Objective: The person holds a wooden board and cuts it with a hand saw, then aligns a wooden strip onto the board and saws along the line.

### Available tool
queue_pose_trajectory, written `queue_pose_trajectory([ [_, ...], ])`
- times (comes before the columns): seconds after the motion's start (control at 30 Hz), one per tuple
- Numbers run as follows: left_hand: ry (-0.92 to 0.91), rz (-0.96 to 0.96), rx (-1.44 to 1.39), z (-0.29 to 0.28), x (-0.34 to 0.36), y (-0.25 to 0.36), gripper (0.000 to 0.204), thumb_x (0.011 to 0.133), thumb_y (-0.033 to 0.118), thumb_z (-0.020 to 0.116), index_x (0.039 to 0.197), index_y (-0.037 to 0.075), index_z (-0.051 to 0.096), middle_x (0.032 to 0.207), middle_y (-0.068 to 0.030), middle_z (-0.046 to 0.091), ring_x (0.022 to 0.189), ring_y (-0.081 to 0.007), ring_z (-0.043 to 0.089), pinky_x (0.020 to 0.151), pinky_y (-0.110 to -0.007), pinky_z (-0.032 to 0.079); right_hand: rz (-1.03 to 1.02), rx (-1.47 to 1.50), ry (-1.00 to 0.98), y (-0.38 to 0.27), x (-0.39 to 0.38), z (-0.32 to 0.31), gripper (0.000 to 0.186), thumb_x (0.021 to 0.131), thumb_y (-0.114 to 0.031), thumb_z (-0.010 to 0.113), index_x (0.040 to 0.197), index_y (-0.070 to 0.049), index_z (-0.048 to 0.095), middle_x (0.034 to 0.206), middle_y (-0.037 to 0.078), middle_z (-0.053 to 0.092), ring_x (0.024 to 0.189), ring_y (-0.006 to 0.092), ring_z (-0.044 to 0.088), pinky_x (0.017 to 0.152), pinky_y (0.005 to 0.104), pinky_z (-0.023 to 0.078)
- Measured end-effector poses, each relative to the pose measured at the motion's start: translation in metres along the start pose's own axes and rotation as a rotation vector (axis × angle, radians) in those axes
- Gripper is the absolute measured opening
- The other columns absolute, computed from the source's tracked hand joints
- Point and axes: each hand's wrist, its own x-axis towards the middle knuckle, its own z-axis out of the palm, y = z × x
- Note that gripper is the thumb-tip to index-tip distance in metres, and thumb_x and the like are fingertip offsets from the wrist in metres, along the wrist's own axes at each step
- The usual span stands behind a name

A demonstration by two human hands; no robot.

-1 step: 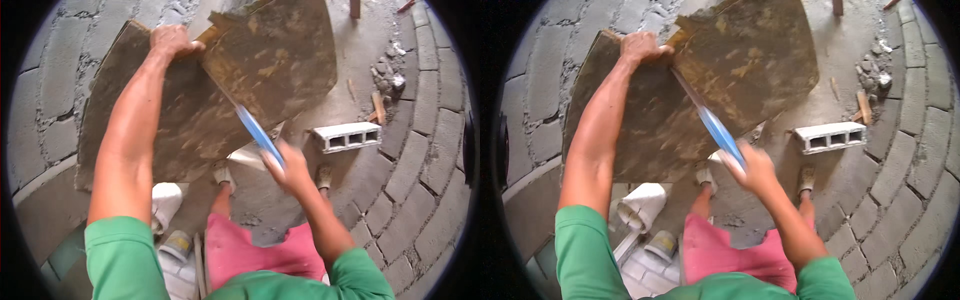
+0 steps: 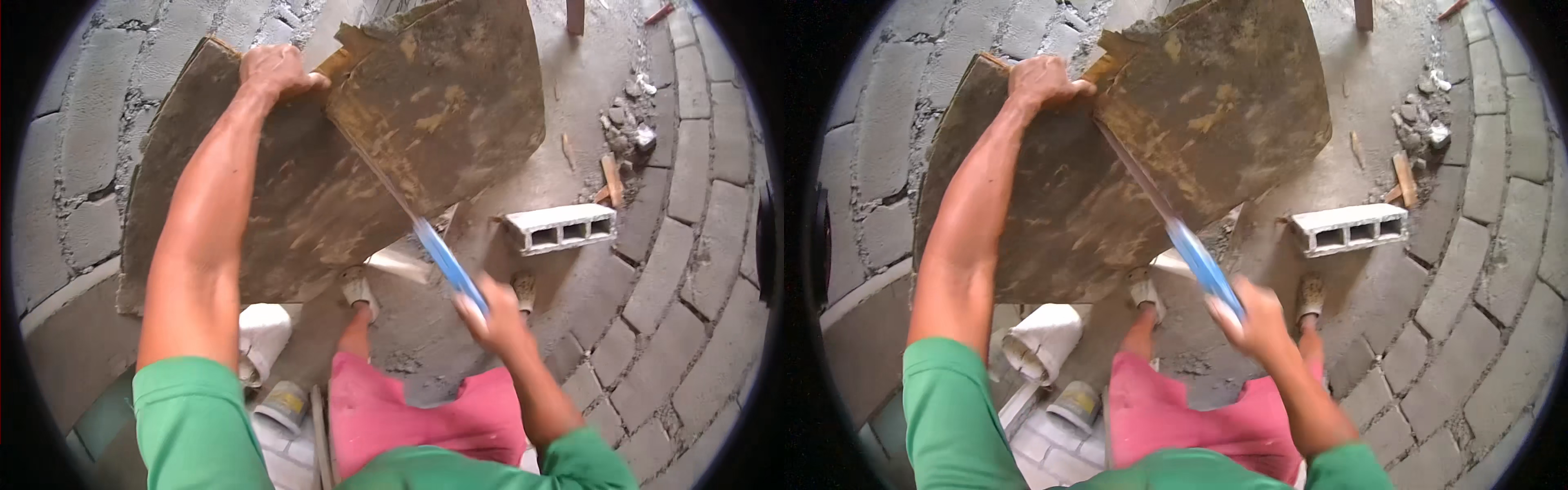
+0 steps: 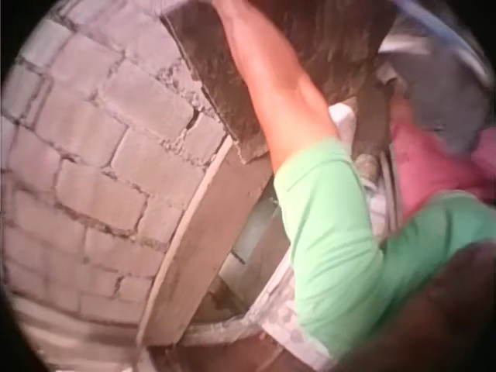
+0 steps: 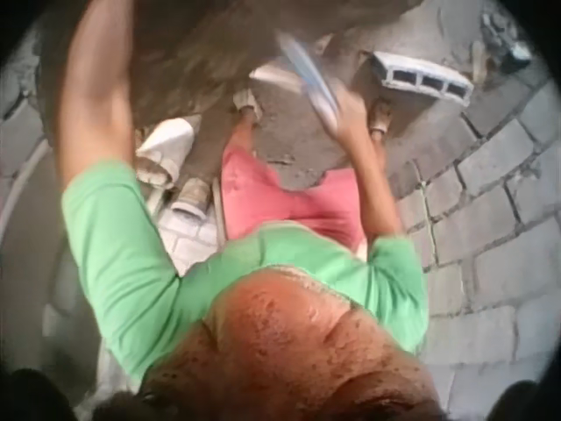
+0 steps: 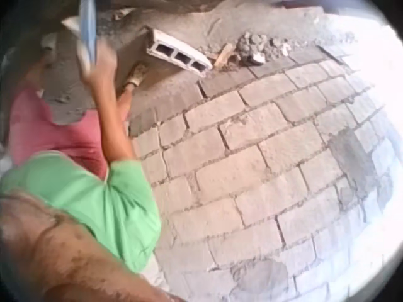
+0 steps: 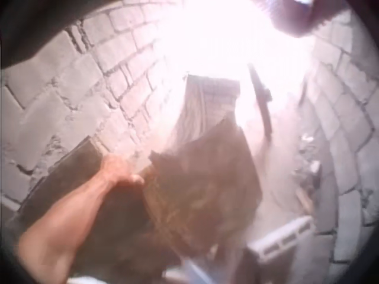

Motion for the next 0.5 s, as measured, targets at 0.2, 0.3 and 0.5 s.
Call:
queue_pose_trajectory([
  [0.2,0.009,-0.034,-0.108,0.004,0.006,0.046,0.077,0.073,0.078,0.072,0.096,0.005,0.081,0.098,-0.0201,0.078,0.096,-0.0318,0.076,0.082,-0.044,0.060,-0.091,-0.249,0.140,0.015,0.118,0.031,0.043,0.095,-0.048,0.070,0.093,-0.004,0.067,0.076,0.024,0.069,0.074,0.0447,0.069,0.067,0.0518,0.054],
  [0.3,0.205,0.004,-0.076,0.023,0.022,0.037,0.073,0.074,0.076,0.071,0.092,0.006,0.081,0.093,-0.0169,0.078,0.091,-0.0330,0.077,0.080,-0.044,0.060,-0.137,-0.113,0.204,-0.002,0.225,0.069,0.049,0.096,-0.051,0.068,0.091,-0.002,0.065,0.079,0.025,0.068,0.077,0.0459,0.068,0.068,0.0507,0.052],
  [0.5,0.131,0.057,-0.043,0.021,-0.001,0.009,0.077,0.075,0.084,0.067,0.095,0.011,0.083,0.088,-0.0082,0.079,0.084,-0.0231,0.077,0.074,-0.039,0.061,-0.063,-0.132,0.117,-0.032,0.070,0.033,0.035,0.097,-0.037,0.067,0.097,-0.002,0.068,0.075,0.020,0.067,0.072,0.0390,0.069,0.069,0.0430,0.054],
])
